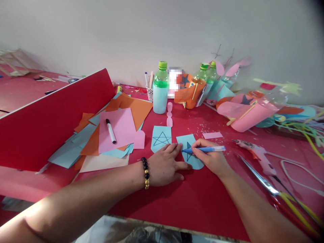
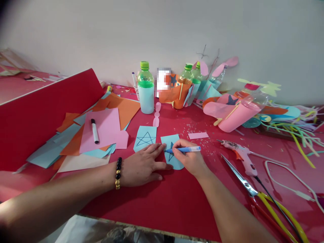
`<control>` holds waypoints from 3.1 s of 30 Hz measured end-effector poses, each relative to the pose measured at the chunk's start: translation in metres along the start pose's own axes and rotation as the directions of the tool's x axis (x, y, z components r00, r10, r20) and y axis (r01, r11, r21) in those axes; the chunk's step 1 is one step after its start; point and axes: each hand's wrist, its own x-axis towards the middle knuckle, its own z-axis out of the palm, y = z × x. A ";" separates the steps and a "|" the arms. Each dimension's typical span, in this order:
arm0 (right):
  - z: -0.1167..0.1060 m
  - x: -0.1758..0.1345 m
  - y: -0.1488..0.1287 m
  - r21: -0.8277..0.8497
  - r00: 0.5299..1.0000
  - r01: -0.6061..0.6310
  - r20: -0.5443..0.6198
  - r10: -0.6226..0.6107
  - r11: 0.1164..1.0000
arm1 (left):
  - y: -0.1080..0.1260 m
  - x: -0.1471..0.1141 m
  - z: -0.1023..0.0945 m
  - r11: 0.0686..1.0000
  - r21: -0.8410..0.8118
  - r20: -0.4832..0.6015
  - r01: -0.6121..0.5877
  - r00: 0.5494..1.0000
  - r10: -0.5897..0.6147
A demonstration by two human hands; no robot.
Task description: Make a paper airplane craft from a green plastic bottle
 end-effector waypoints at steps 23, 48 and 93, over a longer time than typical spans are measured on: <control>-0.004 0.000 0.006 -0.002 0.994 -0.026 -0.110 0.026 1.000 | -0.001 0.001 0.003 1.000 -0.016 0.001 0.000 1.000 0.000; -0.003 -0.001 0.004 -0.009 0.997 -0.025 -0.072 0.024 1.000 | -0.001 0.001 0.002 1.000 -0.023 -0.005 -0.001 1.000 0.001; 0.006 0.006 0.021 0.582 0.930 -0.057 -0.265 0.256 0.811 | -0.022 0.007 -0.005 0.986 0.166 -0.151 0.011 0.988 0.015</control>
